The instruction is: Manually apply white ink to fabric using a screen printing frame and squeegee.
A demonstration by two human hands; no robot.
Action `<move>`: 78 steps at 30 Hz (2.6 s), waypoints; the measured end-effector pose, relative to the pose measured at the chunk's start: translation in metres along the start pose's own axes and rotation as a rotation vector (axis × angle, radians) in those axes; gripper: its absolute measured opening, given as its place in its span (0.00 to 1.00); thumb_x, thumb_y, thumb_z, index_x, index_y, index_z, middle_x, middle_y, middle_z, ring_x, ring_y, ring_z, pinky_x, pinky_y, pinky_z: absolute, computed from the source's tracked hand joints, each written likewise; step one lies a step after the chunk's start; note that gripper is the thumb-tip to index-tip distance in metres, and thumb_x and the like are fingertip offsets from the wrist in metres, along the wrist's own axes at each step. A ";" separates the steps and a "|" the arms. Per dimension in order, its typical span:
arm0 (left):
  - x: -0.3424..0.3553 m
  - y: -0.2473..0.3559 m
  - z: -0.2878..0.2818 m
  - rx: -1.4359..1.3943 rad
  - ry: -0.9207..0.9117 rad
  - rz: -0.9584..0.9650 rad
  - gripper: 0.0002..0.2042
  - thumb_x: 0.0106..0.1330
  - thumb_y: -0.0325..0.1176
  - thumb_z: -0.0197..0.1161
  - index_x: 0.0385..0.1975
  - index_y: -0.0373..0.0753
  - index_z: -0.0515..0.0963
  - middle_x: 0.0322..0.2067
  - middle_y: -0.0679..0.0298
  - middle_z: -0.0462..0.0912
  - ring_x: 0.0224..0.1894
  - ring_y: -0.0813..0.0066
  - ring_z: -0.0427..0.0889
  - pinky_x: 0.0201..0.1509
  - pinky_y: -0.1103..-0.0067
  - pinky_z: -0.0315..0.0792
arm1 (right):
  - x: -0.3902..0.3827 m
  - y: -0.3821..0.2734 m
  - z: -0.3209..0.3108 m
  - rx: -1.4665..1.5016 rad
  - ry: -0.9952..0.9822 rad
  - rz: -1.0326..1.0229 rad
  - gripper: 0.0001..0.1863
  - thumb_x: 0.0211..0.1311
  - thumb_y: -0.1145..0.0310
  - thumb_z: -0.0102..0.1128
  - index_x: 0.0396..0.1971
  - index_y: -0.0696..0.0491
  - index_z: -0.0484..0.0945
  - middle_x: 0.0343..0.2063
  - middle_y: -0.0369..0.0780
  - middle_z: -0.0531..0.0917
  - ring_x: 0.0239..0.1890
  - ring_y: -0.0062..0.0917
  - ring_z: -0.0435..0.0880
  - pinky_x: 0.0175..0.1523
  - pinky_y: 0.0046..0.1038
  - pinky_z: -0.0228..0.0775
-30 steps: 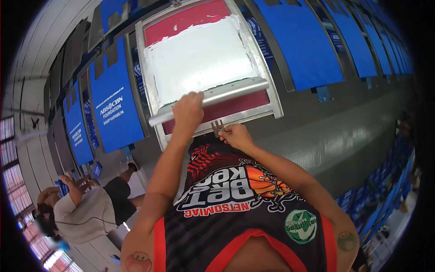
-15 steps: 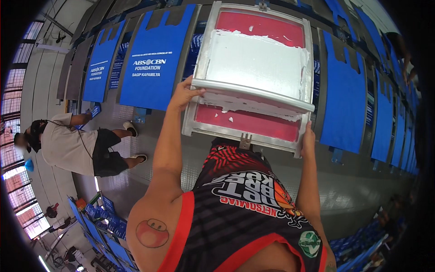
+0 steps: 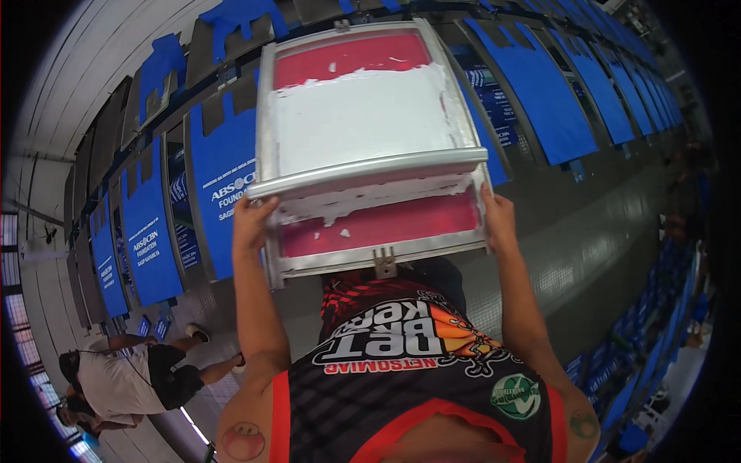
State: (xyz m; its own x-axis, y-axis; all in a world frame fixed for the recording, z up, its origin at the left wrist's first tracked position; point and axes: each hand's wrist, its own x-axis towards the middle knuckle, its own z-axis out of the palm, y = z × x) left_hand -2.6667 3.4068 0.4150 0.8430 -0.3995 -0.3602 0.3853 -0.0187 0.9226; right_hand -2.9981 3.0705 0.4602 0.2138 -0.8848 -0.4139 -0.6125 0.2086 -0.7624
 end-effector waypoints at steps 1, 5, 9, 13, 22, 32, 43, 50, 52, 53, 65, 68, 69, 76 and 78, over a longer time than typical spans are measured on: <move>0.004 -0.001 0.008 0.007 0.001 0.014 0.25 0.49 0.22 0.73 0.49 0.28 0.74 0.44 0.57 0.79 0.45 0.70 0.79 0.54 0.75 0.71 | 0.002 0.002 0.002 0.014 -0.005 -0.006 0.31 0.61 0.45 0.59 0.34 0.66 0.81 0.28 0.42 0.82 0.32 0.20 0.76 0.39 0.27 0.69; 0.009 -0.007 0.014 0.015 -0.119 0.038 0.21 0.52 0.25 0.72 0.46 0.30 0.75 0.43 0.58 0.79 0.44 0.71 0.78 0.52 0.75 0.71 | 0.005 -0.008 0.006 -0.001 -0.011 -0.055 0.33 0.59 0.43 0.59 0.33 0.67 0.81 0.27 0.44 0.82 0.30 0.24 0.77 0.39 0.30 0.70; 0.002 -0.006 0.003 -0.027 -0.079 0.015 0.21 0.51 0.26 0.74 0.45 0.30 0.77 0.42 0.58 0.79 0.44 0.70 0.78 0.52 0.74 0.70 | 0.006 -0.014 0.009 -0.030 -0.010 -0.034 0.35 0.59 0.43 0.60 0.36 0.69 0.79 0.31 0.48 0.82 0.34 0.27 0.78 0.43 0.31 0.70; -0.006 -0.012 0.006 -0.024 -0.047 0.054 0.20 0.51 0.26 0.74 0.43 0.28 0.78 0.40 0.56 0.81 0.41 0.70 0.80 0.47 0.75 0.74 | 0.025 0.007 0.010 -0.052 -0.019 -0.089 0.36 0.58 0.42 0.61 0.39 0.70 0.78 0.32 0.47 0.81 0.36 0.26 0.76 0.45 0.30 0.68; 0.006 -0.063 0.026 -0.027 -0.029 0.099 0.20 0.48 0.31 0.76 0.42 0.34 0.80 0.39 0.64 0.80 0.43 0.75 0.77 0.47 0.78 0.71 | 0.057 0.007 0.009 -0.176 -0.025 -0.094 0.37 0.57 0.41 0.60 0.42 0.68 0.78 0.34 0.41 0.80 0.36 0.23 0.74 0.46 0.28 0.67; -0.001 -0.066 0.023 -0.057 0.020 0.121 0.25 0.43 0.36 0.80 0.41 0.33 0.79 0.40 0.64 0.79 0.46 0.74 0.77 0.45 0.77 0.73 | -0.083 0.022 0.048 -0.380 -0.804 -0.033 0.18 0.60 0.58 0.63 0.36 0.60 0.81 0.30 0.41 0.83 0.32 0.24 0.81 0.39 0.25 0.73; -0.010 -0.056 0.029 -0.086 0.003 0.081 0.20 0.48 0.32 0.77 0.41 0.36 0.80 0.40 0.69 0.77 0.43 0.77 0.77 0.42 0.78 0.72 | -0.105 0.054 0.092 -0.106 -0.646 -0.035 0.14 0.63 0.64 0.61 0.29 0.62 0.82 0.23 0.38 0.83 0.22 0.17 0.80 0.30 0.21 0.74; 0.000 -0.064 0.026 -0.047 -0.060 0.100 0.21 0.47 0.31 0.76 0.42 0.36 0.79 0.45 0.65 0.79 0.43 0.74 0.77 0.45 0.78 0.72 | -0.086 0.048 0.083 -0.240 -0.769 -0.008 0.16 0.64 0.61 0.58 0.30 0.60 0.82 0.21 0.38 0.83 0.23 0.18 0.80 0.31 0.22 0.73; -0.003 -0.066 0.019 0.745 0.231 0.503 0.25 0.46 0.27 0.75 0.48 0.37 0.77 0.46 0.62 0.79 0.47 0.73 0.76 0.52 0.77 0.70 | -0.088 0.017 0.071 -0.579 -0.912 -0.227 0.16 0.63 0.59 0.59 0.31 0.59 0.82 0.21 0.40 0.82 0.24 0.20 0.80 0.33 0.24 0.72; -0.005 -0.062 0.009 0.625 0.144 0.447 0.26 0.45 0.27 0.75 0.48 0.37 0.77 0.44 0.61 0.80 0.46 0.72 0.78 0.51 0.77 0.71 | -0.096 -0.022 0.064 -0.761 -0.901 -0.332 0.14 0.58 0.60 0.64 0.31 0.58 0.82 0.20 0.40 0.81 0.26 0.22 0.79 0.36 0.27 0.71; -0.047 -0.043 0.038 1.226 -0.054 0.811 0.11 0.42 0.21 0.61 0.27 0.40 0.75 0.26 0.60 0.79 0.33 0.61 0.79 0.58 0.60 0.65 | 0.022 -0.044 0.046 -0.999 0.066 -1.435 0.04 0.49 0.73 0.55 0.22 0.47 0.78 0.20 0.36 0.80 0.24 0.30 0.80 0.29 0.29 0.74; -0.006 -0.039 0.049 1.097 0.014 0.950 0.11 0.39 0.20 0.61 0.25 0.40 0.76 0.20 0.59 0.78 0.27 0.61 0.78 0.53 0.61 0.67 | 0.059 -0.055 0.066 -1.078 0.129 -1.357 0.04 0.48 0.70 0.59 0.25 0.45 0.81 0.21 0.36 0.82 0.22 0.29 0.81 0.24 0.32 0.73; 0.023 -0.026 0.057 1.147 -0.002 0.941 0.11 0.39 0.21 0.62 0.25 0.40 0.77 0.19 0.58 0.78 0.26 0.60 0.78 0.49 0.62 0.67 | 0.084 -0.073 0.073 -1.150 0.096 -1.300 0.04 0.48 0.66 0.61 0.25 0.45 0.82 0.20 0.37 0.83 0.21 0.30 0.82 0.23 0.34 0.74; 0.179 0.070 0.080 1.400 -0.161 0.604 0.16 0.48 0.40 0.71 0.35 0.39 0.83 0.29 0.52 0.83 0.32 0.54 0.84 0.39 0.66 0.76 | 0.171 -0.218 0.149 -1.376 -0.134 -1.144 0.15 0.46 0.57 0.65 0.36 0.44 0.82 0.28 0.42 0.84 0.30 0.38 0.85 0.34 0.37 0.77; 0.124 0.072 0.064 1.435 -0.143 0.623 0.15 0.48 0.38 0.70 0.34 0.37 0.83 0.28 0.51 0.83 0.31 0.55 0.83 0.37 0.64 0.76 | 0.131 -0.196 0.127 -1.337 -0.194 -1.081 0.15 0.47 0.56 0.64 0.37 0.42 0.82 0.30 0.40 0.85 0.32 0.37 0.85 0.35 0.37 0.77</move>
State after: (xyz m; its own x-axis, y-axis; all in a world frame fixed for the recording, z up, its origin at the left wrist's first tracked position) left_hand -2.5585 3.2973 0.4459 0.6541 -0.7547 0.0513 -0.7305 -0.6127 0.3016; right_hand -2.7535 2.9664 0.4928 0.9404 -0.3001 -0.1600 -0.2768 -0.9488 0.1523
